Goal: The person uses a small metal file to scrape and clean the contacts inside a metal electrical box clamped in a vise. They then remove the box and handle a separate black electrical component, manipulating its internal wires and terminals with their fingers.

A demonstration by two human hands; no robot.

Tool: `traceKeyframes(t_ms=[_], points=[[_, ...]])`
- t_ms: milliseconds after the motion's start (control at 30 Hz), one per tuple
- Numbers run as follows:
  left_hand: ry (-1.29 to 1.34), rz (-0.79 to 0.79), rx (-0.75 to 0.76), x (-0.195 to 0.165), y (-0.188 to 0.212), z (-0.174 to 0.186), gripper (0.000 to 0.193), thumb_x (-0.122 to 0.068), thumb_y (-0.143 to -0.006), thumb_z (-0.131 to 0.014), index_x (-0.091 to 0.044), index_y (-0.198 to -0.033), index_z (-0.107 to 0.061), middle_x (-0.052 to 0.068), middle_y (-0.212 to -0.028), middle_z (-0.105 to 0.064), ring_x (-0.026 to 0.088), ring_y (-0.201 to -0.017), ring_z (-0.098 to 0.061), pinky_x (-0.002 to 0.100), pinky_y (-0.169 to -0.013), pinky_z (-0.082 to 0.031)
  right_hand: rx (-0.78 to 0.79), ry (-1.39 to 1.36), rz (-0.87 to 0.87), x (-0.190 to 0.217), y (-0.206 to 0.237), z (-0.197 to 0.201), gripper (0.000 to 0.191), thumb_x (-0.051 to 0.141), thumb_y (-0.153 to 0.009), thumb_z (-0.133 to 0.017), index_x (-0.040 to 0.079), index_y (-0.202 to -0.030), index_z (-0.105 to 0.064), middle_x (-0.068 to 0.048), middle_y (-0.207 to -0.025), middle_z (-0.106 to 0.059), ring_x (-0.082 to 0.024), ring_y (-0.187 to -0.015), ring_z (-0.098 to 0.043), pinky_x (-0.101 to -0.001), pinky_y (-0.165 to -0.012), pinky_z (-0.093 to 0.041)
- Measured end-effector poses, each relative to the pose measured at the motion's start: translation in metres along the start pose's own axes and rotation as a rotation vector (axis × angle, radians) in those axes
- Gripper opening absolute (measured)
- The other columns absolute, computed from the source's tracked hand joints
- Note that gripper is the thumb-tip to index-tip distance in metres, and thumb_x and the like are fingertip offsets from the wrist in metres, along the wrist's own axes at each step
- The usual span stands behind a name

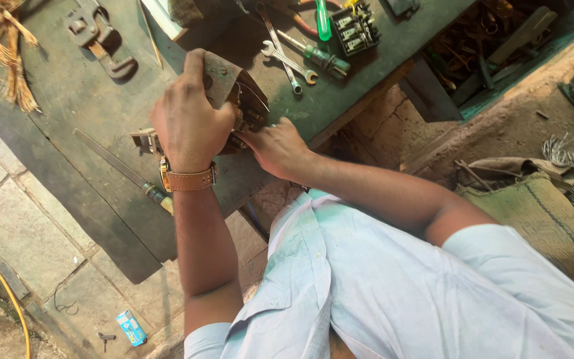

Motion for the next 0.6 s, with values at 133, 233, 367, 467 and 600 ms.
traceKeyframes(t_ms=[133, 233, 367, 467, 600], points=[[0.004, -0.020, 0.007, 0.001, 0.000, 0.002, 0.057, -0.017, -0.071, -0.078, -0.010, -0.125, -0.060, 0.016, -0.091, -0.073, 0.041, -0.084, -0.070, 0.050, -0.069, -0.053, -0.011, 0.001, 0.028, 0.001, -0.002, 0.001, 0.064, 0.011, -0.090, -0.058, 0.026, -0.151, -0.045, -0.005, -0.074, -0.075, -0.029, -0.068, -0.072, -0.0456, -0.068, -0.043], [-0.010, 0.002, -0.037, 0.003, -0.004, 0.003, 0.059, -0.015, -0.071, -0.076, -0.011, -0.127, -0.060, 0.016, -0.090, -0.073, 0.041, -0.083, -0.071, 0.049, -0.068, -0.053, -0.044, 0.038, 0.047, 0.000, -0.005, 0.005, 0.053, 0.013, -0.094, -0.059, 0.029, -0.144, -0.050, -0.004, -0.078, -0.075, -0.027, -0.074, -0.073, -0.0454, -0.071, -0.044], [0.027, -0.033, -0.028, -0.001, -0.003, 0.002, 0.058, -0.023, -0.075, -0.081, -0.009, -0.126, -0.058, 0.016, -0.091, -0.074, 0.040, -0.084, -0.071, 0.049, -0.067, -0.053, -0.022, -0.018, 0.036, -0.002, -0.003, 0.006, 0.058, 0.012, -0.091, -0.060, 0.023, -0.147, -0.049, -0.005, -0.077, -0.075, -0.030, -0.073, -0.072, -0.0466, -0.071, -0.044], [0.022, 0.029, -0.012, 0.002, -0.004, 0.002, 0.059, -0.016, -0.070, -0.075, -0.011, -0.128, -0.059, 0.016, -0.089, -0.073, 0.040, -0.084, -0.071, 0.049, -0.069, -0.053, 0.073, -0.002, -0.031, -0.007, -0.003, 0.001, 0.056, 0.014, -0.097, -0.057, 0.026, -0.150, -0.045, -0.007, -0.074, -0.075, -0.030, -0.070, -0.073, -0.0467, -0.071, -0.043], [0.018, 0.036, -0.024, -0.001, -0.007, 0.004, 0.061, -0.017, -0.069, -0.075, -0.010, -0.129, -0.060, 0.016, -0.090, -0.073, 0.040, -0.085, -0.071, 0.048, -0.070, -0.054, 0.021, 0.027, 0.017, -0.004, -0.007, 0.008, 0.055, 0.016, -0.094, -0.061, 0.025, -0.146, -0.046, -0.004, -0.078, -0.076, -0.028, -0.074, -0.073, -0.0470, -0.074, -0.044]])
Point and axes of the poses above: each hand's wrist, its own y-axis away from the middle knuckle, its own z-axis out of the back of the hand, x = y × z, the point moved 8 cm from there along -y, towards the middle knuckle
